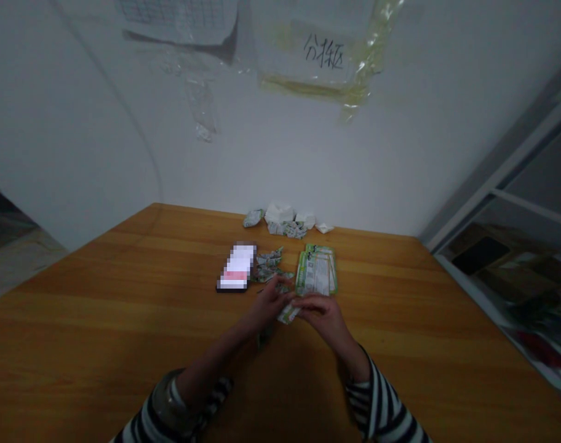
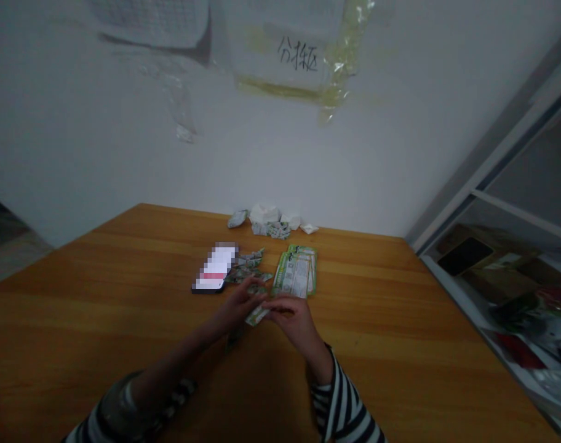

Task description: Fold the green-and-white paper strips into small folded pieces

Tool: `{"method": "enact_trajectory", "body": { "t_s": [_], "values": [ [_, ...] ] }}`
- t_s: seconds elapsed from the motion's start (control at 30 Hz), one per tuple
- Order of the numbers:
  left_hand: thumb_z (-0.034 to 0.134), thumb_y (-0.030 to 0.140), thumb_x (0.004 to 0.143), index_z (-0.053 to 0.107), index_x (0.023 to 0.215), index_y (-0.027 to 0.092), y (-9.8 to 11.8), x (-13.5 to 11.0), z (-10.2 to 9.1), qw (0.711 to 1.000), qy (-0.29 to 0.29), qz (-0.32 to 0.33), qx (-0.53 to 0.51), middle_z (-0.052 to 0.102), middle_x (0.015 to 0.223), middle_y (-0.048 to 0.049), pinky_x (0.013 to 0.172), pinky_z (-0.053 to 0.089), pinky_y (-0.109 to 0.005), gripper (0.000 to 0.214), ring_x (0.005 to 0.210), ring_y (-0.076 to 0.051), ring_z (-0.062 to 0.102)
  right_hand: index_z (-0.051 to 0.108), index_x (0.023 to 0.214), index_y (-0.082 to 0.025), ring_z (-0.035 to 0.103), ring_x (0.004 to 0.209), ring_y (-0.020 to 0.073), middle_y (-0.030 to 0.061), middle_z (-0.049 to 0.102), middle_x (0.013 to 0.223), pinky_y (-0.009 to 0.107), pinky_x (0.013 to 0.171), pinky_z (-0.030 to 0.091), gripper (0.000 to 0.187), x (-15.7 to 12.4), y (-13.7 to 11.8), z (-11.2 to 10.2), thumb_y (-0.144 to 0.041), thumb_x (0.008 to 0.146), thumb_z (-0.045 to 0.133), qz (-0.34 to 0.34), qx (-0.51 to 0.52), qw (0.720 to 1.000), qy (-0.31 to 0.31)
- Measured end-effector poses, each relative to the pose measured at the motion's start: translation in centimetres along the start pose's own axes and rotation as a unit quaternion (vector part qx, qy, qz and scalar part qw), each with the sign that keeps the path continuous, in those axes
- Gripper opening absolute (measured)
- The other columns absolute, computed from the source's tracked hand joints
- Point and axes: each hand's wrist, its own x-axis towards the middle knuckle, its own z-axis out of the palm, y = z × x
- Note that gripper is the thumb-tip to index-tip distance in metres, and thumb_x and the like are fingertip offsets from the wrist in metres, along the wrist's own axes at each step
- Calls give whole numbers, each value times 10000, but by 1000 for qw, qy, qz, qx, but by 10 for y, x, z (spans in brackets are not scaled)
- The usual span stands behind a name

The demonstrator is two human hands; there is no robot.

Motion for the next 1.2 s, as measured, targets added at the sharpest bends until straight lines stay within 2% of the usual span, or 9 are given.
{"method": "enact_trajectory", "body": {
  "t_s": [0.13, 0.27, 0.37, 0.43, 0.6, 0.7, 0.83, 1.0, 1.2],
  "values": [
    [482, 524, 842, 481, 1000, 207, 12, -2, -1, 998, 47, 23, -21, 445, 545, 96, 420, 307, -177, 354, 433, -88, 421, 737, 673, -180, 617, 502, 146, 14, 689, 571, 242, 495, 504, 162, 0, 4, 4, -336, 719, 731, 55, 42, 991, 118],
    [644, 414, 760, 563, 1056, 178, 21, -4, -2, 998, 24, 65, 2, 489, 527, 89, 417, 354, -178, 387, 426, -86, 454, 702, 653, -156, 612, 461, 142, 12, 684, 537, 237, 466, 498, 253, 1, 2, 3, -401, 700, 742, 78, 77, 973, 202],
    [668, 367, 743, 668, 861, 151, 16, -5, 2, 998, 42, 47, 22, 571, 502, 46, 433, 407, -201, 247, 425, -107, 521, 702, 681, -153, 615, 434, 146, 11, 685, 516, 235, 434, 495, 277, 0, -1, 5, -421, 667, 768, 94, 97, 969, 207],
    [634, 389, 772, 680, 797, 149, 11, -6, 6, 997, 60, 39, 2, 619, 522, 21, 445, 446, -221, 246, 441, -132, 571, 699, 699, -154, 609, 402, 149, 10, 682, 497, 237, 405, 491, 301, -1, -2, 8, -445, 662, 766, 105, 113, 968, 197],
    [634, 323, 774, 702, 805, 153, 9, -8, 8, 996, 65, 65, 19, 704, 641, -23, 548, 529, -262, 186, 562, -172, 653, 718, 782, -161, 657, 457, 177, 27, 721, 569, 290, 478, 555, 312, -2, 0, 11, -453, 676, 752, 120, 151, 970, 149],
    [601, 271, 801, 724, 885, 177, 10, -9, 6, 990, 49, 106, 84, 743, 775, -44, 652, 549, -283, 176, 693, -189, 685, 731, 741, -174, 681, 524, 188, 32, 738, 618, 310, 550, 575, 238, -2, 1, 11, -399, 669, 765, 106, 129, 971, 174],
    [614, 275, 800, 751, 903, 209, 10, -8, 5, 986, 62, 120, 102, 764, 822, -36, 681, 550, -289, 184, 720, -195, 695, 748, 712, -182, 692, 593, 190, 39, 751, 664, 305, 598, 570, 149, -1, 1, 8, -327, 676, 755, 83, 100, 972, 198],
    [696, 292, 728, 774, 819, 207, 15, -8, 8, 990, 102, 83, 44, 775, 817, -32, 761, 541, -326, 148, 787, -227, 700, 758, 682, -178, 678, 610, 184, 44, 750, 668, 280, 591, 536, 98, -1, -2, 6, -273, 675, 736, 68, 49, 978, 190],
    [738, 383, 679, 761, 739, 153, 16, -12, 18, 987, 151, 29, -45, 760, 725, -57, 677, 544, -314, 239, 698, -216, 686, 730, 628, -169, 646, 548, 170, 31, 718, 590, 258, 530, 506, 166, -2, -6, 10, -323, 688, 737, 59, 24, 972, 224]
  ]
}}
